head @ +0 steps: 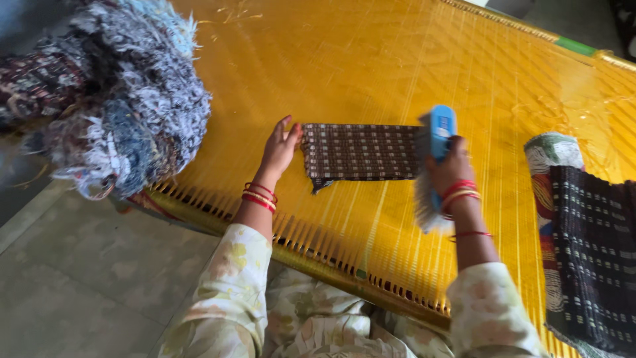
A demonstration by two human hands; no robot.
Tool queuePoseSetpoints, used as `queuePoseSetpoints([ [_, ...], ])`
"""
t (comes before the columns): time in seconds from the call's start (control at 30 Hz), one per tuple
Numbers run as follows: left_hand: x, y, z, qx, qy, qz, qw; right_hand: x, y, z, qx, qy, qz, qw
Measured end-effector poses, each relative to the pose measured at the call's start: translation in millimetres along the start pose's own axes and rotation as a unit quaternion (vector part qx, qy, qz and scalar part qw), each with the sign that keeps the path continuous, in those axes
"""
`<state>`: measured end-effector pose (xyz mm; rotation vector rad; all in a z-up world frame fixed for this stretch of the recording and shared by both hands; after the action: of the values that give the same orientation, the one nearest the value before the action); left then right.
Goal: The person uses a blue brush to vigorously scrub a small, patterned rug placed on a yellow woven mat. They repeatedly brush the rug's surface and flip it over to clean the other side. The person also folds the rug and brushes the folded edges.
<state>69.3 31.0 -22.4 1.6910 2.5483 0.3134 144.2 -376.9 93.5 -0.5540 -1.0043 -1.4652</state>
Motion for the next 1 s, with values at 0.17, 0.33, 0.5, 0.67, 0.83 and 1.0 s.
queuePoseSetpoints([
  [0.17, 0, -3, -2, 0.095, -0.168, 0.029, 0.981, -57, -59, 102, 0.016, 0.009, 0.159, 0.987],
  [0.33, 4, 2, 5, 0.123, -0.293, 0.017, 0.948, -49, -118, 158, 0.171, 0.1, 0.267, 0.943],
  [0.5, 4, -2, -5, 0.141, -0.233, -0.001, 0.962, -22, -50, 124, 0.088, 0.07, 0.109, 0.988],
  [0.67, 2, 1, 1, 0.147, -0.245, 0.01, 0.958, -49, -51, 137, 0.088, 0.045, 0.133, 0.986],
  [0.83, 8, 7, 24, 0.12, -0.284, -0.005, 0.951, -52, -85, 175, 0.15, 0.081, 0.275, 0.946],
  [1.0, 4, 1, 6, 0.156, -0.266, -0.002, 0.951, -39, -62, 168, 0.111, 0.075, 0.161, 0.978],
])
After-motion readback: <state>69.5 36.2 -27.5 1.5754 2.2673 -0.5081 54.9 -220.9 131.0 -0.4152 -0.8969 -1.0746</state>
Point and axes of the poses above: each hand's wrist, its own y-axis towards the middle knuckle, its own x-axis out of the back of the hand, z = x × y, the point moved 5 cm from there along y, towards the middle knuckle, and after that the axes turned 5 degrees about -x, right-handed, at the moved point
